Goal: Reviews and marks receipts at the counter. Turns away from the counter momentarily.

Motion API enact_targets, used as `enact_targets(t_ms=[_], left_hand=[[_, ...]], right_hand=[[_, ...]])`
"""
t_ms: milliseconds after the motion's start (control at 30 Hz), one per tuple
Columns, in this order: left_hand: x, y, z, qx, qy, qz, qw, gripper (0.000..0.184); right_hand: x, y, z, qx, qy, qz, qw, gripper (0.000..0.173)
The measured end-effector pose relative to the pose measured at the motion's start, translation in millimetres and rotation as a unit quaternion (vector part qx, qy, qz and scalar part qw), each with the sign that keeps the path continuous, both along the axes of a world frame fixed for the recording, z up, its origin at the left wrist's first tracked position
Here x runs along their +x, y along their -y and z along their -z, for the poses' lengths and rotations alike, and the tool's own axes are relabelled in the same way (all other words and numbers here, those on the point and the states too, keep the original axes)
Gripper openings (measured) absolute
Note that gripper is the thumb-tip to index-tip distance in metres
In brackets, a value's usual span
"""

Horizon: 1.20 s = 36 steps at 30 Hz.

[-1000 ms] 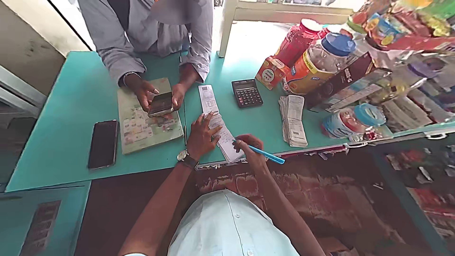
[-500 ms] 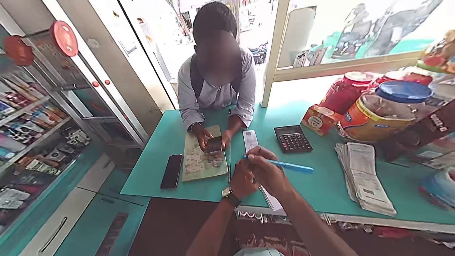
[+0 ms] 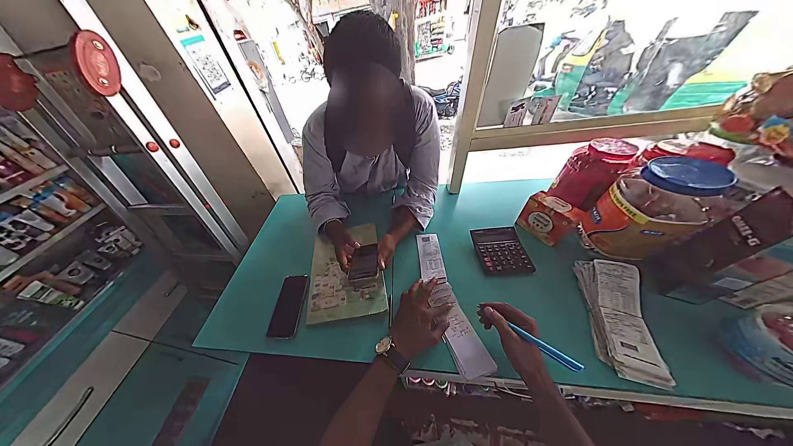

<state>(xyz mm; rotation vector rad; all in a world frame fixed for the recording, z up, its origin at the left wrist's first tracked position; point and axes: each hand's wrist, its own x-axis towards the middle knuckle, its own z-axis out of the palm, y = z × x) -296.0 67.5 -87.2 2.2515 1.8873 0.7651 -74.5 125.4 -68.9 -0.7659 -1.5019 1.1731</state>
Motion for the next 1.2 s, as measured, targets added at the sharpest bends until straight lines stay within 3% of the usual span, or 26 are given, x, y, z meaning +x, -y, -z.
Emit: enact_targets(t_ms=[200,433,600,700,900,1200], left_hand=[[0.8,-0.1,0.5,-0.012,-0.007,-0.004,1.000,0.037],[-1.6,-2.2,-0.2,0.006,-0.004,-0.009,1.000,0.037],[-1.4,-5.8,14.5,0.003,-0.014,-0.009,1.000,0.036],[-3.7,-5.1,17.1,0.009,-0.017,-0.007,1.000,0.037],[-2.0,-4.6,14.1,0.007,-0.024,-0.005,1.000,0.037],[-2.4,-3.6,12.6,0.004,-0.017,0.000,1.000,0.038]], right_hand=[[11.9,-11.6,19.1,-0.055,-0.013,0.016,0.998,0.019],[9.4,-16.1,16.9,-0.011,-0.021,-0.021,1.000,0.018],[13.1,18.8,6.2,-0.006,-0.029,-0.021,0.999,0.017],[3.9,54.0,0.3,-0.016,0.009,-0.042,0.999,0.014],[-8.6,59.4,28.1,0.104,0.169,-0.015,0.980,0.012],[-11.9,58.9,29.1,0.097,0.198,0.002,0.975,0.013]])
